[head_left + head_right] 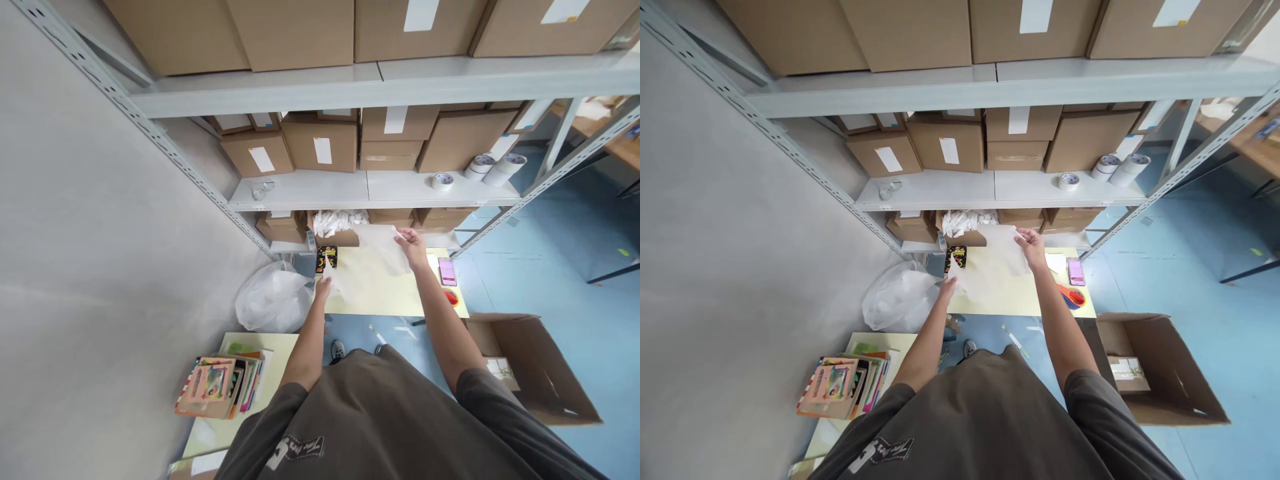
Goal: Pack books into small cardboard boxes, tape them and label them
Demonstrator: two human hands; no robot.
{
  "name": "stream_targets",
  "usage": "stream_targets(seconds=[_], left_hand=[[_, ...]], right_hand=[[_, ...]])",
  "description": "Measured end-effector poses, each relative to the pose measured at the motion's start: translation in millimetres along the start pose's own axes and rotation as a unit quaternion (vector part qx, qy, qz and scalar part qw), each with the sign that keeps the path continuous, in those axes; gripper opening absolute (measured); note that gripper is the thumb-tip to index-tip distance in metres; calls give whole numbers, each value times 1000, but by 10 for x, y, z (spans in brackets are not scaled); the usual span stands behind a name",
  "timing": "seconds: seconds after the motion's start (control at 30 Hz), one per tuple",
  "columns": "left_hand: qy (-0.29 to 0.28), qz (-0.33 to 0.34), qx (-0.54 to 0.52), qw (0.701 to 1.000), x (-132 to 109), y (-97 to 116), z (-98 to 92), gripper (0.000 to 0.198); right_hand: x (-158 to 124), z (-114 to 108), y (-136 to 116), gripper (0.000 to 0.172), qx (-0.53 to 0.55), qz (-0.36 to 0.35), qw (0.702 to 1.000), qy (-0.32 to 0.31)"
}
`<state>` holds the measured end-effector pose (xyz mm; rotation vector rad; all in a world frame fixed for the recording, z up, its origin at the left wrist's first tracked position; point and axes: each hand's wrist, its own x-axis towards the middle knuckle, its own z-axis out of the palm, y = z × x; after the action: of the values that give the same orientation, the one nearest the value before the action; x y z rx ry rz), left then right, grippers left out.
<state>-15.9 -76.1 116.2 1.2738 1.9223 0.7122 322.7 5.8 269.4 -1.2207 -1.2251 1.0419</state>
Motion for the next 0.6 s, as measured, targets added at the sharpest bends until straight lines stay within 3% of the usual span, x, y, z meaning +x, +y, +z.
stream_targets(seconds=[0.1,0.17,0.23,0.3,0.37,0.43,0.5,0.6], left_hand=[[17,-63,-13,998,32,83,151,67],[54,-51,-13,997,60,175,147,94],[63,38,-7,997,97,289,57,114],[31,147,2,989,142,395,-91,120],[-2,209,2,978,185,445,-258,107],[-27,209,-17,977,207,395,-424,70],[-20,156,-45,987,194,224,-606,37],[85,46,-61,994,114,-225,-982,30]], right_hand=[[-100,210,61,53,-10,16,999,-28],[-172,354,100,49,-8,33,998,-59],[-233,513,135,45,-1,50,992,-113],[-278,708,168,41,9,64,981,-182],[-306,961,206,37,15,72,965,-250],[-327,1276,255,34,12,76,947,-313],[-351,1627,316,35,8,76,931,-358],[-391,2125,428,42,18,80,927,-366]])
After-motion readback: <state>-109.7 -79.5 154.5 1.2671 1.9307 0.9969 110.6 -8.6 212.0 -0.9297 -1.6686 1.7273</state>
